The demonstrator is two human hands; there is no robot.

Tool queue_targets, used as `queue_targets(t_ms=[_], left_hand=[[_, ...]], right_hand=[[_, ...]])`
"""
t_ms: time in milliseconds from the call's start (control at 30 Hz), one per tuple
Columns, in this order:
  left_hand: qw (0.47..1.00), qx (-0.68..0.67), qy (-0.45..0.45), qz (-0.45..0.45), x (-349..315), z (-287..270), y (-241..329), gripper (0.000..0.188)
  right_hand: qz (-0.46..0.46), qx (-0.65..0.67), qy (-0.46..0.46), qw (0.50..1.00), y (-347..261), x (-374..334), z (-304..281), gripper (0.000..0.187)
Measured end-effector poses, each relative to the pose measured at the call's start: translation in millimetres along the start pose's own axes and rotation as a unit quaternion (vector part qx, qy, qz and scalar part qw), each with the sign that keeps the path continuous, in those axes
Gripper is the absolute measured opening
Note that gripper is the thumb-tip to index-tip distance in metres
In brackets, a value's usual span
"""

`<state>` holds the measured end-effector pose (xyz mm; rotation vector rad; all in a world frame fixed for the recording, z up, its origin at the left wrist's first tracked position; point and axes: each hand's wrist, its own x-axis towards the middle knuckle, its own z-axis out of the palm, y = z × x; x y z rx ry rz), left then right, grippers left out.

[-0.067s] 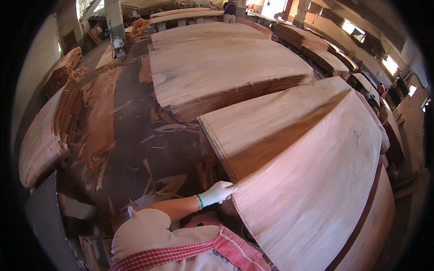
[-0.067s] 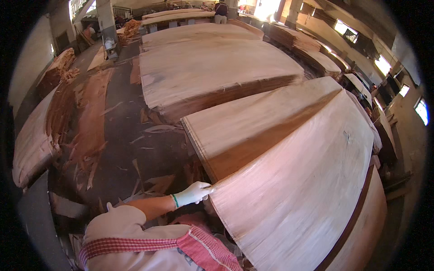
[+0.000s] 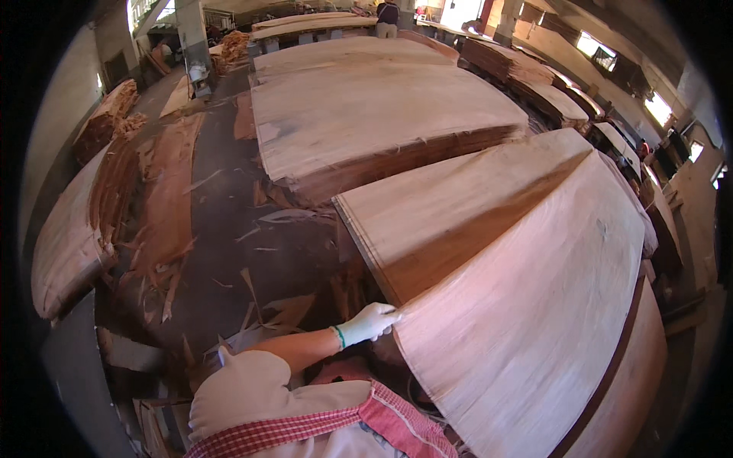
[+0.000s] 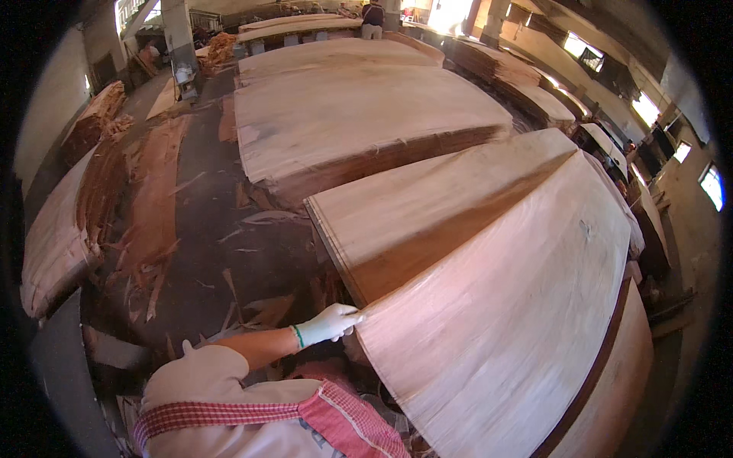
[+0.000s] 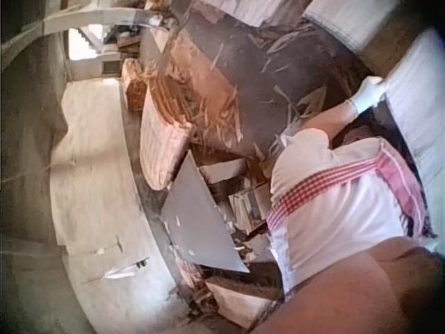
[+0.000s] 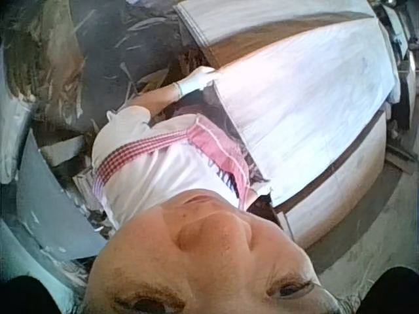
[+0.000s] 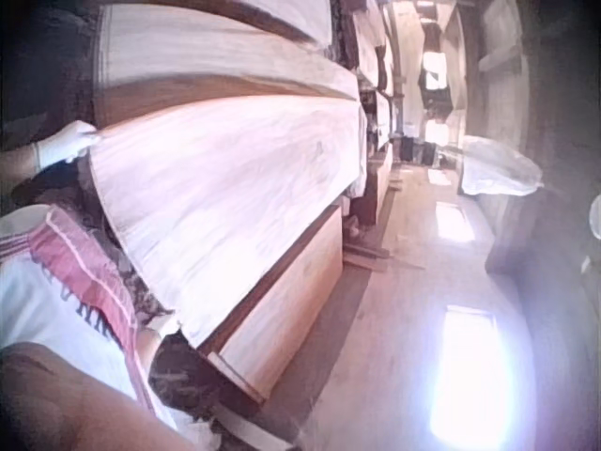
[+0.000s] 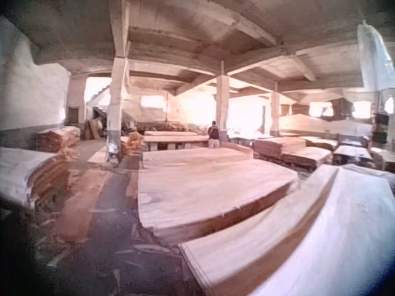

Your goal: The person prepares large wood veneer sheets by applying adhesive tape to cracks, trimming edges with a knife, and moving the sheets between stacks.

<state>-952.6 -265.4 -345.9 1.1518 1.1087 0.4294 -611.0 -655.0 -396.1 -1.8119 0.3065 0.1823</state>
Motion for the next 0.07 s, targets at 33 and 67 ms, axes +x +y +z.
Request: queue_targets(t_ms=[33,67], left_hand=[[1.0,-0.012,-0.013,0.007,15,-4,-9,0.034],[0.999,-0.01,-0.029,0.01,21,2,-6,0.034]], right_hand=[[-0.037,-0.022,0.023,0.999,-7,-6,3,0.036],[-0.015,0.057,-0.013,0.998,22,34,-7,0.031]])
